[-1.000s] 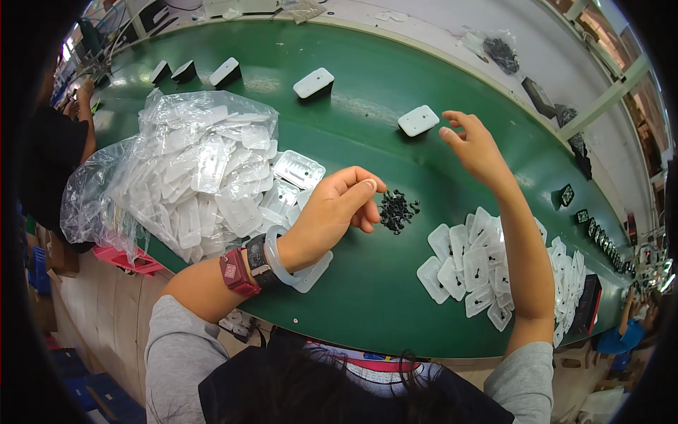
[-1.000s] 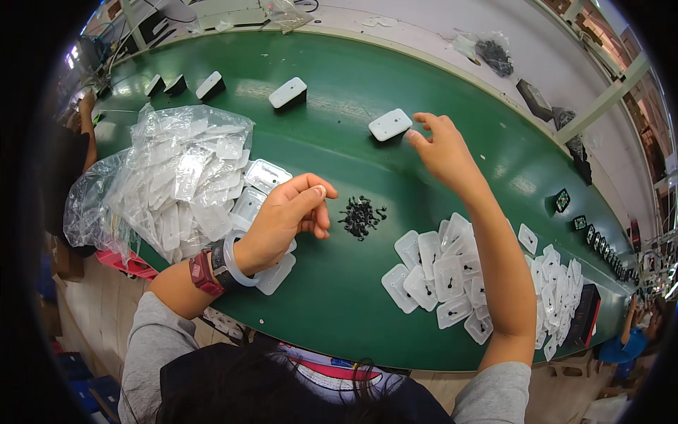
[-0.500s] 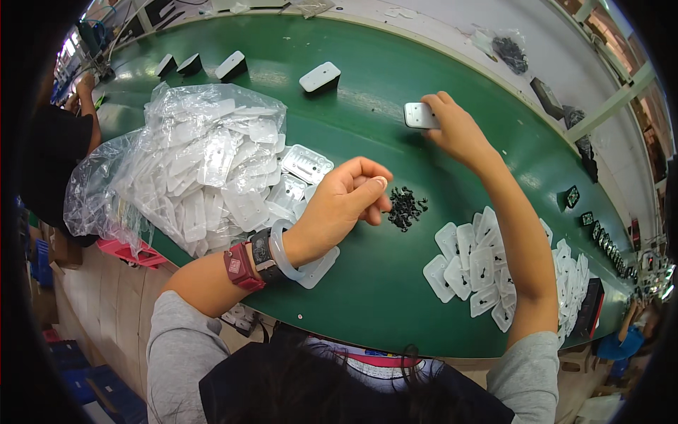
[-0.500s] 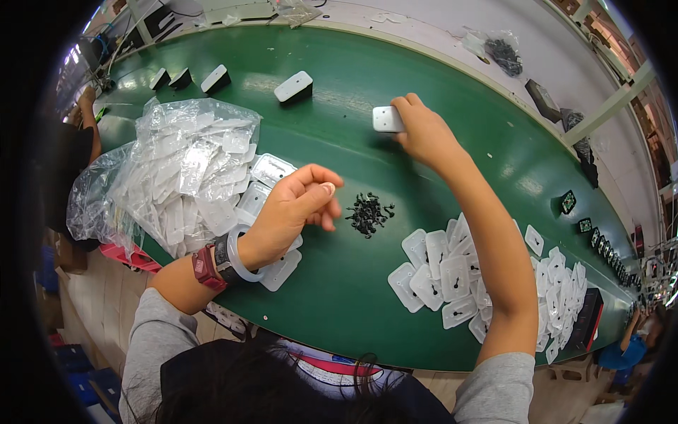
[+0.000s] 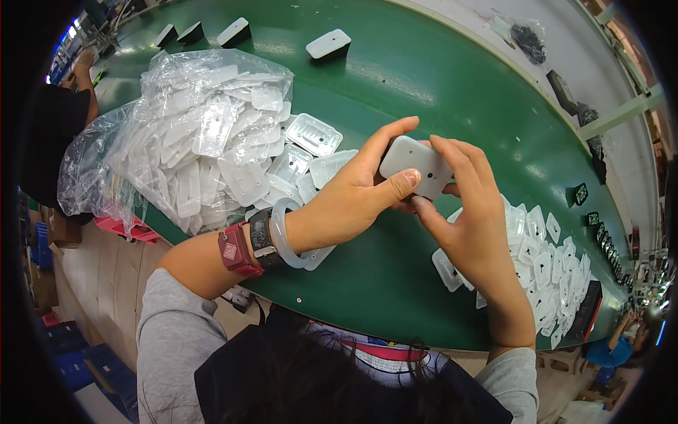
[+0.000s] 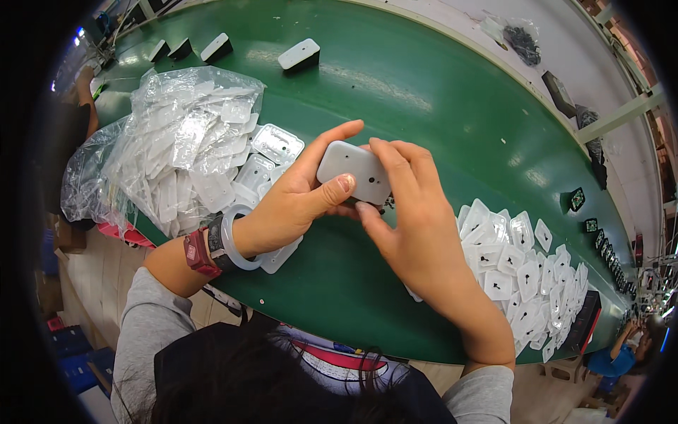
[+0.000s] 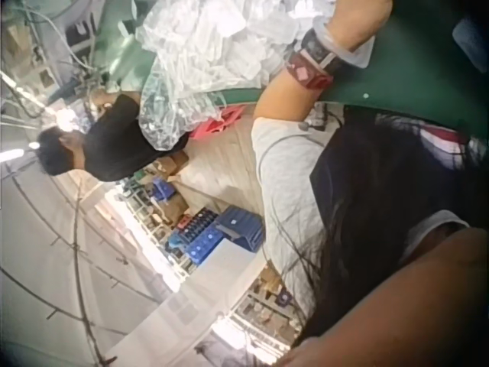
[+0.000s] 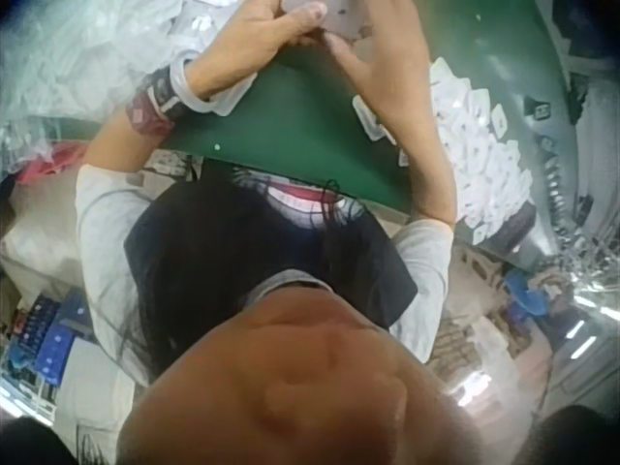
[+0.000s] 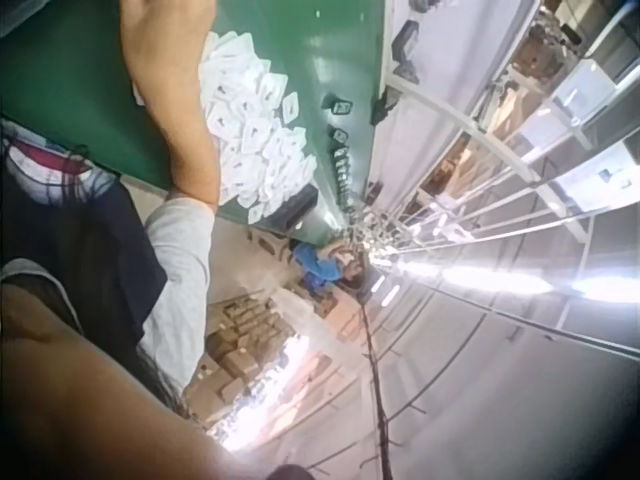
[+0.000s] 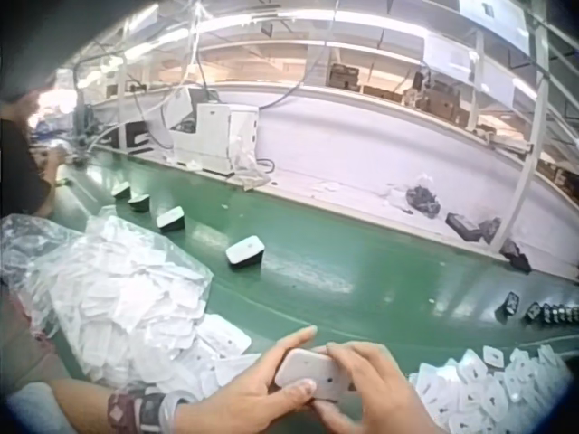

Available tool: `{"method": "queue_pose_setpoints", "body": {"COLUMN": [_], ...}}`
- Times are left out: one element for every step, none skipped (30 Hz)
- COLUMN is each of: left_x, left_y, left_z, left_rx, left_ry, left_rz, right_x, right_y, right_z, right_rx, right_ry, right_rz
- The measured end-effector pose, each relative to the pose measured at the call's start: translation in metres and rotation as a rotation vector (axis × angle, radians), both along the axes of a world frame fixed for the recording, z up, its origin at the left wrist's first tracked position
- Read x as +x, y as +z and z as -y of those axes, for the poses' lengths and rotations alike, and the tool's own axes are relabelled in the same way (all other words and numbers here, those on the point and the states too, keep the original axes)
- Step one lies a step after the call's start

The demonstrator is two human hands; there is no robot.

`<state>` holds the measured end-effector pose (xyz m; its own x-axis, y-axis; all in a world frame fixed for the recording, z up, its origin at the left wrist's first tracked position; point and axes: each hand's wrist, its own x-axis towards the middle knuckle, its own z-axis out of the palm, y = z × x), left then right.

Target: Assembling small plastic back plates for electronic devices by adding internal components and inspecting them.

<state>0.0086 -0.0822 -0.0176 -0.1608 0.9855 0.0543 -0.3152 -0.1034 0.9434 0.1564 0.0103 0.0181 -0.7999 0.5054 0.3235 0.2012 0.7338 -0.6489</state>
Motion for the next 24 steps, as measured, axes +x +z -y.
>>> {"method": "queue_pose_setpoints", "body": {"left_x": [0.0,0.0,0.0,0.0,0.001,0.002,0.003,0.003,0.003,0.003,0.001,-0.002,-0.004,-0.006,-0.006,-0.005,-0.005,-0.005,-0.004,-0.004,-0.003,-0.003,-0.002,-0.002], "left_y": [0.0,0.0,0.0,-0.001,-0.001,-0.002,-0.003,-0.004,-0.005,-0.005,-0.005,-0.004,-0.003,-0.003,-0.002,0.0,0.0,0.001,0.001,0.001,0.001,0.001,0.001,0.001], "left_z": [0.001,0.001,0.002,0.002,0.001,0.0,-0.001,-0.002,-0.002,-0.002,-0.002,-0.001,-0.001,0.0,-0.001,-0.001,-0.001,0.0,0.001,0.0,0.0,-0.001,-0.001,-0.001], "left_rx": [0.006,0.013,0.019,0.025,0.023,0.054,0.084,0.115,0.146,0.143,0.117,0.09,0.063,0.037,0.038,0.044,0.046,0.048,0.051,0.05,0.06,0.07,0.08,0.09], "left_ry": [-0.009,-0.017,-0.025,-0.032,-0.034,-0.032,-0.029,-0.025,-0.02,-0.019,-0.029,-0.039,-0.049,-0.058,-0.06,-0.074,-0.079,-0.083,-0.088,-0.089,-0.088,-0.088,-0.088,-0.089], "left_rz": [0.005,0.009,0.014,0.018,0.02,0.038,0.057,0.076,0.095,0.096,0.1,0.105,0.109,0.114,0.116,0.148,0.177,0.206,0.235,0.237,0.241,0.244,0.247,0.25], "right_x": [0.001,0.002,0.003,0.003,0.004,0.005,0.006,0.007,0.008,0.009,0.009,0.009,0.009,0.009,0.011,0.014,0.017,0.021,0.023,0.024,0.025,0.026,0.026,0.027], "right_y": [-0.001,-0.002,-0.003,-0.004,-0.003,-0.002,-0.001,0.001,0.003,0.005,0.008,0.012,0.015,0.018,0.023,0.027,0.027,0.027,0.027,0.026,0.025,0.025,0.024,0.023], "right_z": [0.001,0.002,0.002,0.002,0.001,0.0,-0.001,-0.002,-0.003,-0.004,-0.003,-0.003,-0.003,-0.004,-0.008,-0.015,-0.024,-0.034,-0.041,-0.044,-0.047,-0.049,-0.051,-0.052], "right_rx": [0.042,0.083,0.125,0.166,0.165,0.1,0.036,-0.029,-0.093,-0.095,-0.233,-0.371,-0.509,-0.647,-0.672,-0.697,-0.7,-0.796,-0.893,-0.894,-0.954,-1.014,-1.074,-1.133], "right_ry": [-0.004,-0.007,-0.01,-0.012,-0.014,-0.013,-0.011,-0.008,-0.004,-0.003,-0.02,-0.036,-0.053,-0.069,-0.059,-0.049,-0.042,0.034,0.11,0.108,0.14,0.172,0.204,0.235], "right_rz": [0.002,0.003,0.005,0.006,0.007,0.001,-0.005,-0.01,-0.016,-0.014,-0.048,-0.081,-0.113,-0.145,-0.189,-0.233,-0.229,-0.284,-0.339,-0.338,-0.36,-0.383,-0.406,-0.43]}}
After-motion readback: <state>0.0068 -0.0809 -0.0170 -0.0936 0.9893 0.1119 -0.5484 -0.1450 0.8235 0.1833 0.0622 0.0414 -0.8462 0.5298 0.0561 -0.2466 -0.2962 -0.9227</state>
